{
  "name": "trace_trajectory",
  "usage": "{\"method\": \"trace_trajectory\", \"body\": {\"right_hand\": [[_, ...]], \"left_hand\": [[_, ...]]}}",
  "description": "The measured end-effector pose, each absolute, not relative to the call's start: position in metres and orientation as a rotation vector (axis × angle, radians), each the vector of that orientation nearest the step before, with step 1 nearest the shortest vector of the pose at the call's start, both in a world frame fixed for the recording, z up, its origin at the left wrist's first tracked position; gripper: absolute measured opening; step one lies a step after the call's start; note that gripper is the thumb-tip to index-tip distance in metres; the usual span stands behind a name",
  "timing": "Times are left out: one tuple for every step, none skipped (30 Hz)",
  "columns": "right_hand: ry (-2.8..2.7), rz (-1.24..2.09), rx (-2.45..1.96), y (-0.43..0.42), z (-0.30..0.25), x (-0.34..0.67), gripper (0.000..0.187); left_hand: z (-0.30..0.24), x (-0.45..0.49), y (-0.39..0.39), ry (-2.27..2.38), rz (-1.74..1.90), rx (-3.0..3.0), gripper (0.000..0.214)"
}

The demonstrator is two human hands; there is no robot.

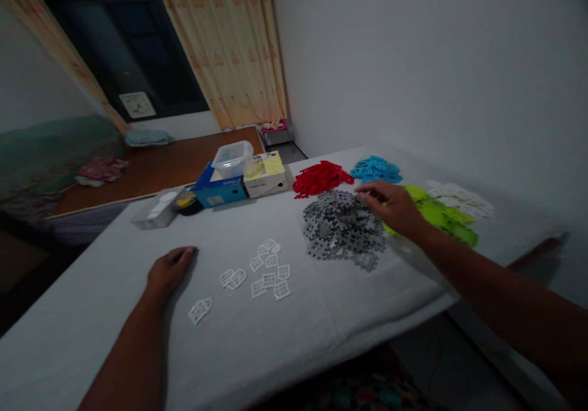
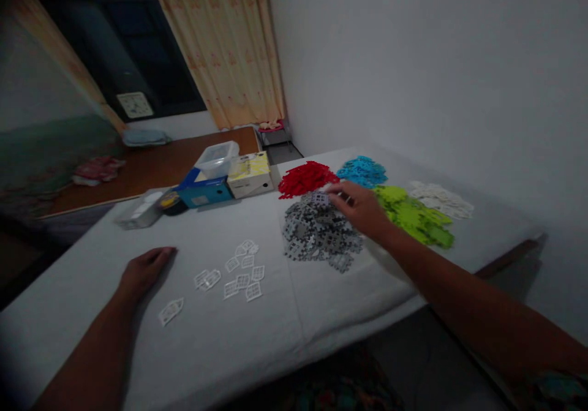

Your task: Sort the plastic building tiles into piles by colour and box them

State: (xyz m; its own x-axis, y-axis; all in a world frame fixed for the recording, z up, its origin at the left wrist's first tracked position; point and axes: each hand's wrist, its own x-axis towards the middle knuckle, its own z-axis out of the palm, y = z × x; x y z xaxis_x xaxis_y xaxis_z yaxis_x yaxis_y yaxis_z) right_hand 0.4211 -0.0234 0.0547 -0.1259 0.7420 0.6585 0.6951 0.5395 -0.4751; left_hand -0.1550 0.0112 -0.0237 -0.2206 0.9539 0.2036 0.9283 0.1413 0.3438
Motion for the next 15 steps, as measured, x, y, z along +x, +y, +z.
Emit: {"method": "trace_trajectory", "body": {"right_hand": [[-2.033,0.179,-1.057,-0.029,0.052,0.389,0.021],[-2.190,0.283,-0.941,-0.033,0.046,0.360,0.021],[-2.321,0.374,-0.847,-0.033,0.038,0.335,0.022],[-2.420,0.446,-0.785,-0.031,0.029,0.314,0.024],[-2.484,0.495,-0.762,-0.026,0.019,0.295,0.025],[-2.522,0.522,-0.768,-0.019,0.009,0.279,0.027],[-2.542,0.533,-0.783,-0.010,0.000,0.265,0.028],[-2.553,0.532,-0.797,-0.001,-0.007,0.252,0.030],[-2.558,0.525,-0.806,0.009,-0.013,0.241,0.031],[-2.562,0.514,-0.814,0.017,-0.017,0.232,0.032],[-2.576,0.502,-0.826,0.025,-0.020,0.223,0.033],[-2.602,0.490,-0.845,0.031,-0.021,0.217,0.033],[-2.634,0.473,-0.875,0.035,-0.021,0.211,0.032],[-2.667,0.453,-0.914,0.037,-0.020,0.208,0.031],[-2.697,0.434,-0.959,0.038,-0.019,0.206,0.030]], "left_hand": [[-0.024,-0.153,0.009,2.310,0.629,1.889,0.047],[-0.024,-0.152,0.007,2.285,0.651,1.874,0.048],[-0.025,-0.151,0.006,2.259,0.680,1.853,0.048],[-0.027,-0.151,0.005,2.234,0.717,1.838,0.049],[-0.028,-0.151,0.005,2.203,0.750,1.833,0.050],[-0.029,-0.152,0.005,2.171,0.784,1.831,0.051],[-0.031,-0.153,0.005,2.138,0.814,1.832,0.052],[-0.033,-0.154,0.005,2.108,0.844,1.833,0.053],[-0.035,-0.155,0.006,2.082,0.872,1.832,0.055],[-0.036,-0.156,0.007,2.062,0.896,1.827,0.056],[-0.038,-0.157,0.008,2.047,0.912,1.820,0.056],[-0.039,-0.158,0.009,2.037,0.920,1.813,0.057],[-0.040,-0.159,0.009,2.028,0.923,1.807,0.056],[-0.041,-0.159,0.010,2.021,0.927,1.801,0.056],[-0.041,-0.159,0.009,2.011,0.931,1.798,0.056]]}}
